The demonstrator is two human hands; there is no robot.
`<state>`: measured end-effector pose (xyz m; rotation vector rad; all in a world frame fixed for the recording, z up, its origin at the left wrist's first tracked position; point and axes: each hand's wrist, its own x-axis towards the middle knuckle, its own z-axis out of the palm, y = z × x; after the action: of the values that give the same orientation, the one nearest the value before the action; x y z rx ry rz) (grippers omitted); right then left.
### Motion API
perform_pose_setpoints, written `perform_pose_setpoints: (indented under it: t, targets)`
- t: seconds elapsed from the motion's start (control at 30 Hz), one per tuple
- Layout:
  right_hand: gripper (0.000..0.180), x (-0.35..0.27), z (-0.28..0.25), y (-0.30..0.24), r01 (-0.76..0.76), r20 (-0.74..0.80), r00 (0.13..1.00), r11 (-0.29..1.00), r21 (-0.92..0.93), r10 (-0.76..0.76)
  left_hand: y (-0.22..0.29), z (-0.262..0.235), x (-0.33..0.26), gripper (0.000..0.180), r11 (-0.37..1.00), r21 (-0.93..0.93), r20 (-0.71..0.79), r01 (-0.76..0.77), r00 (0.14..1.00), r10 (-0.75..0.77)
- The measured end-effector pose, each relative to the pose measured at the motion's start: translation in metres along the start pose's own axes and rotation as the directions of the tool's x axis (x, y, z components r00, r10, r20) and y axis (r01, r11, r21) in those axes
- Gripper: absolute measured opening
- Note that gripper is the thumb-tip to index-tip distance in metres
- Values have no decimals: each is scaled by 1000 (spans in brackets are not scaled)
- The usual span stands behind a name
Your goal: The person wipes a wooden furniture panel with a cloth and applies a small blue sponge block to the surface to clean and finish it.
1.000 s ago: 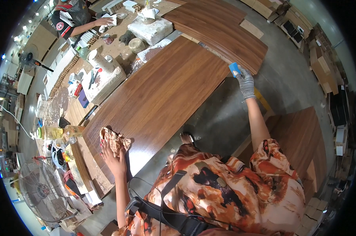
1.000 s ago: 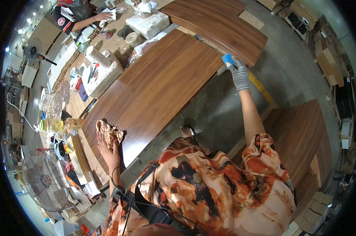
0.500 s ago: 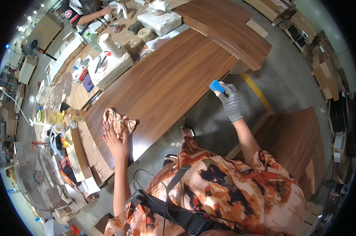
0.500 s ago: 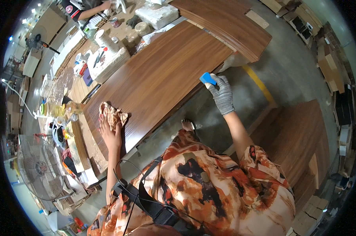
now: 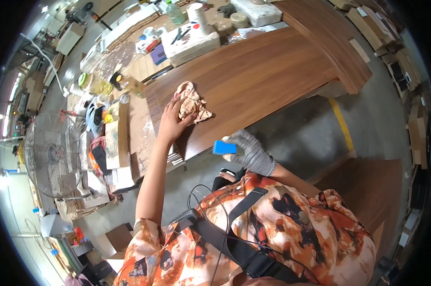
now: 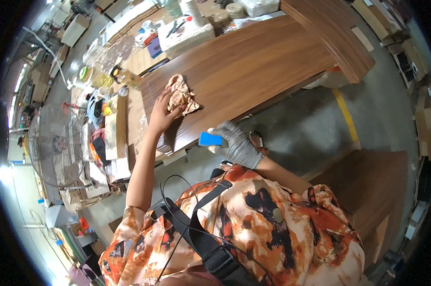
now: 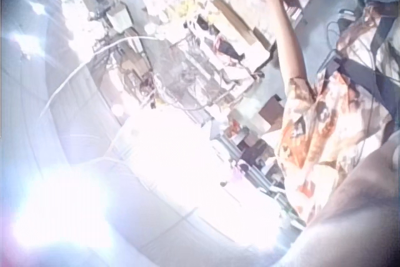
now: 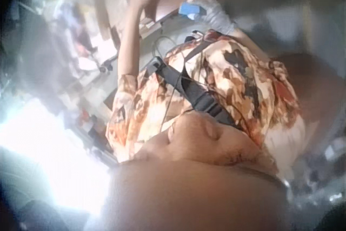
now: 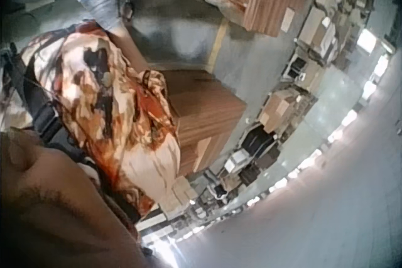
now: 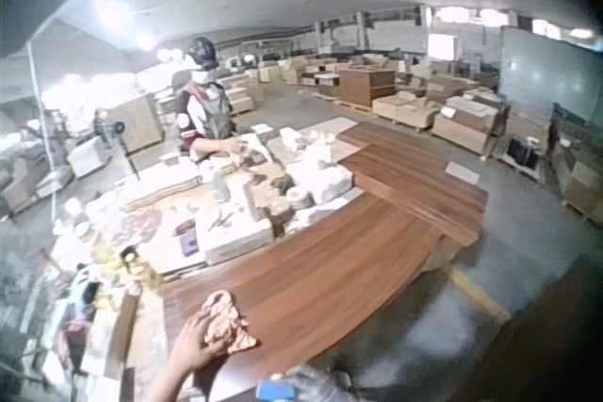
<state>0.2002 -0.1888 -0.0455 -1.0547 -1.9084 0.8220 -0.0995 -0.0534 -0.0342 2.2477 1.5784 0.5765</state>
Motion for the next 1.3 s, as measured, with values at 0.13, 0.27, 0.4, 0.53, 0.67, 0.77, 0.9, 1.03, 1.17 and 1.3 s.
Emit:
perform_pose_setpoints:
  t: [0.13,0.27,0.4,0.53,0.67,0.77,0.9,1.03,1.17,1.3]
  targets:
    - [53,25,51,-27,125,145,982,992,3,-124,-27,8,-14,72,993,-101,-53,-62,997,57]
    - [49,38,83,-41,254,224,946,965,-69,-233,-16,10,-11,72,995,-59,-88,-83,993,78]
    - [49,30,75,-22,263,143,959,957,-121,-246,-16,9,-11,71,997,-55,-92,-49,995,44]
    - [47,6,-1,9,60,-52,997,995,-81,-64,-7,9,-6,70,996,-80,-66,-36,997,31]
    - [48,2,-52,34,-74,-258,966,972,-222,14,-6,13,-2,71,998,-45,-59,47,997,-50]
    - [51,6,-41,24,-70,-268,963,981,-183,18,19,36,-2,73,973,15,-130,231,965,-227]
    - [52,-1,-31,31,1,-284,958,987,-162,-48,83,55,-16,76,967,86,-257,239,943,-210]
    - [47,-12,-85,53,-86,-370,928,946,-312,-37,90,42,-21,74,963,62,-231,261,943,-241]
    - [43,-14,-165,80,-262,-528,849,887,-379,25,92,35,-25,73,969,50,-236,244,945,-226]
    - [40,-16,-237,106,-383,-630,770,862,-332,100,101,24,-30,71,975,29,-240,221,948,-208]
